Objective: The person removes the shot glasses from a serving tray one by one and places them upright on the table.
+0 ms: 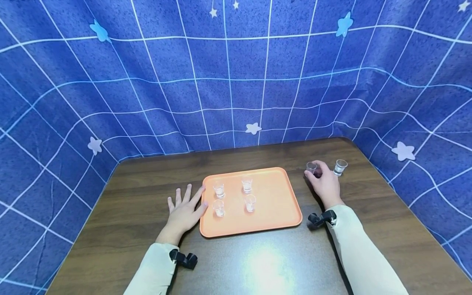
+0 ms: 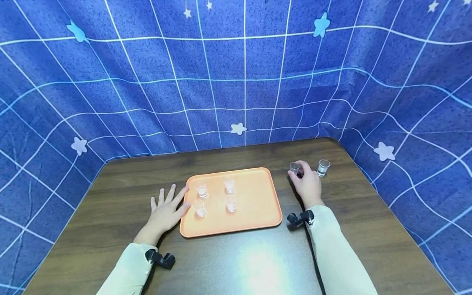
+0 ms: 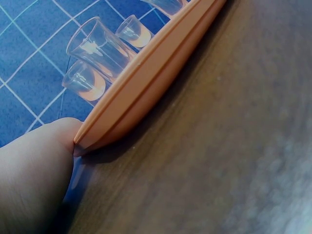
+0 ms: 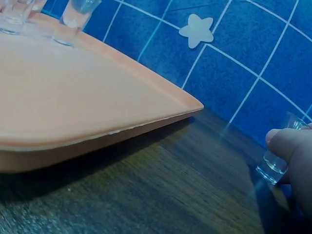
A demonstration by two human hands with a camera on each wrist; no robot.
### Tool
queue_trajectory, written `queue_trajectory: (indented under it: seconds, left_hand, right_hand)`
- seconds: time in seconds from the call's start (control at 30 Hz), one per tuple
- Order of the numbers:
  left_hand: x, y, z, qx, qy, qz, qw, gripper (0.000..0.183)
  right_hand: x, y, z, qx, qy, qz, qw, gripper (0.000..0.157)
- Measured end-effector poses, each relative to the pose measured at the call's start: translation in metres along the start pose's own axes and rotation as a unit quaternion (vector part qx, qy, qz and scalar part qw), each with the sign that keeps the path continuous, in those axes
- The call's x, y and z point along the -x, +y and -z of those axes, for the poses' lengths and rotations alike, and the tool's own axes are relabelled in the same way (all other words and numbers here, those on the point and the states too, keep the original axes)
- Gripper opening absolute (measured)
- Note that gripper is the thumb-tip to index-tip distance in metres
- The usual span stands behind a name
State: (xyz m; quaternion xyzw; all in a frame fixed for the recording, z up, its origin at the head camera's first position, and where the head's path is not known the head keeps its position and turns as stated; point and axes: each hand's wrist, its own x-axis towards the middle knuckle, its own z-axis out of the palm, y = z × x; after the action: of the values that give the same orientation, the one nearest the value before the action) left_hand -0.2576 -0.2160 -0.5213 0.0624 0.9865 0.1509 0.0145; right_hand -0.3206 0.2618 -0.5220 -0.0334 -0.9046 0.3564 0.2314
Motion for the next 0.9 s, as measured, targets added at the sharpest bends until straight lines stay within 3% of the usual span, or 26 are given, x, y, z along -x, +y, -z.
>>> queue_trajectory:
  seconds: [0.37, 0.6, 0.9]
  left_hand:
    - [0.0, 0.0, 0.0, 0.0, -0.001, 0.0, 1.0, 0.067]
    - [-0.002, -0.001, -0.002, 0.002, 0.002, -0.001, 1.0, 0.067]
    - [-0.002, -0.001, -0.003, 0.008, 0.005, -0.001, 1.0, 0.068]
  right_hand:
    - [-0.002, 0.002, -0.002, 0.006, 0.0, -0.002, 1.0, 0.046]
    - [-0.002, -0.002, 0.001, 0.009, -0.012, -0.01, 1.0, 0.069]
    - [-0.004, -0.008, 0.001, -0.004, 0.046, 0.031, 0.998, 0.069]
